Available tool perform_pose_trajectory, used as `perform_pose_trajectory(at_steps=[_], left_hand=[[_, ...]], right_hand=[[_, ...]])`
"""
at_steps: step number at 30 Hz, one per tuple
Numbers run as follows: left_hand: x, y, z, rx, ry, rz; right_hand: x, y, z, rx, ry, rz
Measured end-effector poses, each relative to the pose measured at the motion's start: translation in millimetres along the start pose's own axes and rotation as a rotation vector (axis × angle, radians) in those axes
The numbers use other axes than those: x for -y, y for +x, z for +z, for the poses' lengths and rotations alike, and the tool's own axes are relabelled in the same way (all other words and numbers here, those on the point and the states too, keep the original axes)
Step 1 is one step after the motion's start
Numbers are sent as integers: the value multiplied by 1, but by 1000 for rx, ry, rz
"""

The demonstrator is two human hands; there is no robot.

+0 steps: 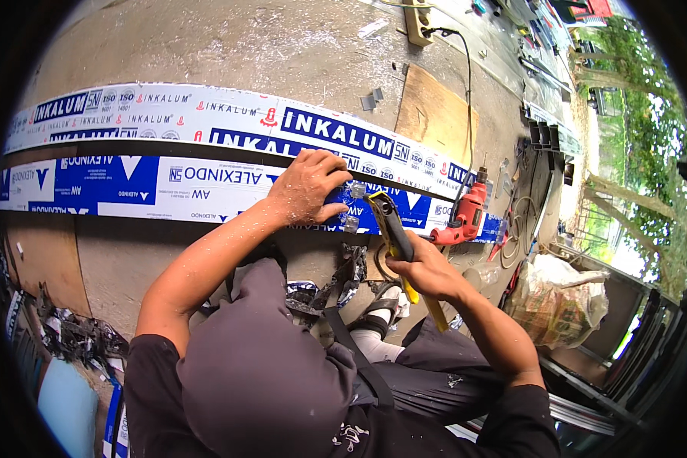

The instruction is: The person sits on the floor and uses a red power drill to fasten small metal brackets onto long aluminum profiles. They repeatedly position the brackets, drill them in place, and then use a yellow hand tool to press or adjust the brackets. After completing the fastening, the person lifts the assembled profile and carries it upright.

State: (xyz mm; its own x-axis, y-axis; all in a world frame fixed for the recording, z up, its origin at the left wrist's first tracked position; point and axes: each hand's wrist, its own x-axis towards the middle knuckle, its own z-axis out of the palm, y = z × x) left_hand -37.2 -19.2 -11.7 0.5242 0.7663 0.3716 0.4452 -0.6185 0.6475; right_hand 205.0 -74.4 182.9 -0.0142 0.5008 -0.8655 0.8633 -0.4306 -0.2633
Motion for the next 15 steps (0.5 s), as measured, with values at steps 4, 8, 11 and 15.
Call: perform_pose_trajectory(at_steps=[4, 8, 11, 15], left_hand=[[-3, -1, 0, 48, 57, -2], [-2, -1, -1, 59, 19, -15], [-2, -1, 0, 69, 25, -22], [-2, 1, 0, 73, 23, -26]], right_hand=[[8, 15, 11, -13, 16, 13], [8, 20, 15, -45, -34, 63], [8, 23, 19, -49, -38, 55], [9, 25, 25, -86, -96, 76]])
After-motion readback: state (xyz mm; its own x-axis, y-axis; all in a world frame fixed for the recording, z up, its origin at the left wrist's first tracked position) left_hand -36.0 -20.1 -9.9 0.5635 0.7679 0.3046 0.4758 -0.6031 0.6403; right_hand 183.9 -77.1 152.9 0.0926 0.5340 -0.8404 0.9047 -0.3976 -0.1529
